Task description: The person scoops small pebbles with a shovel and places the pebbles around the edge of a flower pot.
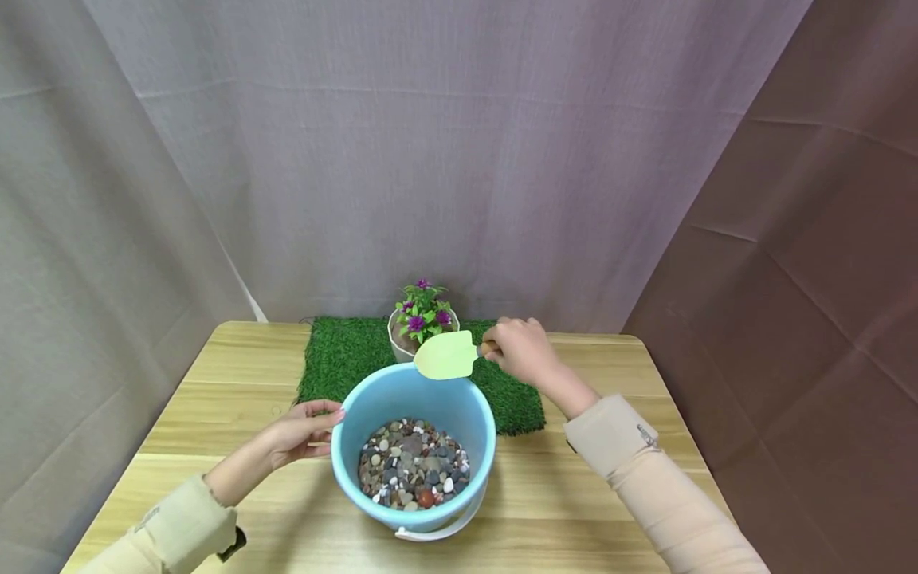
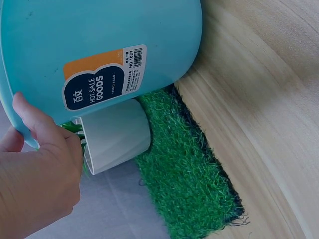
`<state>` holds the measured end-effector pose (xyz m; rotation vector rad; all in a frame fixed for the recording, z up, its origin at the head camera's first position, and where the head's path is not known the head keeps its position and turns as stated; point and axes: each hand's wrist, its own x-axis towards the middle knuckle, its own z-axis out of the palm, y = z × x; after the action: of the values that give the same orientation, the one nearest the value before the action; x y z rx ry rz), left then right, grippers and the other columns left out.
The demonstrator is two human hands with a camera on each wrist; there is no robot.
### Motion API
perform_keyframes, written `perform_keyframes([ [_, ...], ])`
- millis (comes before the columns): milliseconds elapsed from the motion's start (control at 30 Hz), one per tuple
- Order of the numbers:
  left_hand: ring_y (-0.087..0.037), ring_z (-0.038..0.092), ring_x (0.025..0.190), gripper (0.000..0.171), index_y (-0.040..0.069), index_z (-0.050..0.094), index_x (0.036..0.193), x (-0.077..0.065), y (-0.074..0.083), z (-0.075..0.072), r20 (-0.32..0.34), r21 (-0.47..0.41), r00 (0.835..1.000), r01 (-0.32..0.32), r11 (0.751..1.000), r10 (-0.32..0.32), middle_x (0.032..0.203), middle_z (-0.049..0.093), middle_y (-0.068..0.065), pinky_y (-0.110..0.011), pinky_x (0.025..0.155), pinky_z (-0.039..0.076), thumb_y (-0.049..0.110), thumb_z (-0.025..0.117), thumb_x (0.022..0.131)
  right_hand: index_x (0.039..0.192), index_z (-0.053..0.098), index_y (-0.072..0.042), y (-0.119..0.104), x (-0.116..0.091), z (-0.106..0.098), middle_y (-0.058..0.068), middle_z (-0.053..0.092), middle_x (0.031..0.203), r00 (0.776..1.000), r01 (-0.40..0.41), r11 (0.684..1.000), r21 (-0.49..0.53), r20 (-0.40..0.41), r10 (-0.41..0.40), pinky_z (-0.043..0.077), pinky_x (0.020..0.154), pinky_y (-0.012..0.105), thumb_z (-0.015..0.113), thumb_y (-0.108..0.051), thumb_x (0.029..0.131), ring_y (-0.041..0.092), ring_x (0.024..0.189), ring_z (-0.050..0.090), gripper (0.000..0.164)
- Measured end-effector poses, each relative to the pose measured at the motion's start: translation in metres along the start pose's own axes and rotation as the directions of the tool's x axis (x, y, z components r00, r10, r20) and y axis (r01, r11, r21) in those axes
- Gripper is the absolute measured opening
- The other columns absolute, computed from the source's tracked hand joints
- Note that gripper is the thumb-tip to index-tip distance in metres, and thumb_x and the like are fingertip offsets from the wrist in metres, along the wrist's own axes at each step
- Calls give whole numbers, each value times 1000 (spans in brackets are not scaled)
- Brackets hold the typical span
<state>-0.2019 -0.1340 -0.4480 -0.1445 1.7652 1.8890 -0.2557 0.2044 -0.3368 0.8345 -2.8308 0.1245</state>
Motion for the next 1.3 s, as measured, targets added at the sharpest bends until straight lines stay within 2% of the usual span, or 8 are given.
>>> perform_keyframes([
  [133,-5,62,63,34,-4,49,119,1,0,-1,1,-5,1000,5,1000,-5,75,64,2,-23,67,62,15,59,93,69,63,-17,-6,-1,2,-5,57,67,999,49,999,-7,-18,-49,25,55,22,73,-17,80,10,62,41,15],
  [333,-5,62,63,33,-3,49,118,0,0,0,-1,-9,1000,6,1000,-6,74,63,3,-23,67,62,16,60,93,58,42,-18,-17,-3,7,-5,41,61,995,99,995,-6,-2,-99,17,58,24,74,-16,78,9,60,31,39],
  [433,-5,61,63,33,-2,49,118,0,0,0,1,-12,1000,7,1000,-7,74,63,2,-23,67,62,16,60,93,58,46,-18,-24,-5,11,-5,42,61,992,125,992,-14,4,-125,16,58,24,76,-15,77,9,59,31,35],
  [567,-5,62,63,33,-2,49,118,-1,0,0,4,-6,1000,9,1000,-9,74,63,3,-23,67,62,16,59,93,65,60,-18,-32,-8,19,-5,51,64,989,149,988,-37,12,-148,18,57,22,76,-15,76,8,58,38,20],
  [800,-5,62,63,34,-3,49,119,0,0,-1,5,-2,1000,8,1000,-8,74,63,3,-22,67,62,16,59,93,61,61,-17,-47,-14,34,-5,48,60,975,216,976,-41,63,-213,13,56,20,77,-11,74,7,55,31,21],
  [1033,-4,62,63,32,-2,49,118,-1,0,-1,13,-9,1000,4,1000,-4,73,63,3,-22,66,62,15,59,93,52,58,-19,-57,-18,46,-4,49,57,948,316,938,-143,98,-304,8,56,21,71,2,67,9,54,22,29],
  [1167,-4,62,63,33,-3,49,118,-1,0,-1,14,-12,1000,2,1000,-2,73,63,3,-22,67,62,16,59,93,61,71,-19,-61,-19,50,-3,58,61,947,322,928,-188,81,-312,12,54,20,77,-6,67,11,52,37,15],
  [1300,-4,62,63,34,-3,49,119,-1,0,-1,12,-12,1000,3,1000,-3,73,64,3,-23,67,62,16,60,92,63,73,-20,-68,-19,56,-2,60,63,947,321,914,-247,74,-313,21,51,20,78,-14,67,13,55,47,9],
])
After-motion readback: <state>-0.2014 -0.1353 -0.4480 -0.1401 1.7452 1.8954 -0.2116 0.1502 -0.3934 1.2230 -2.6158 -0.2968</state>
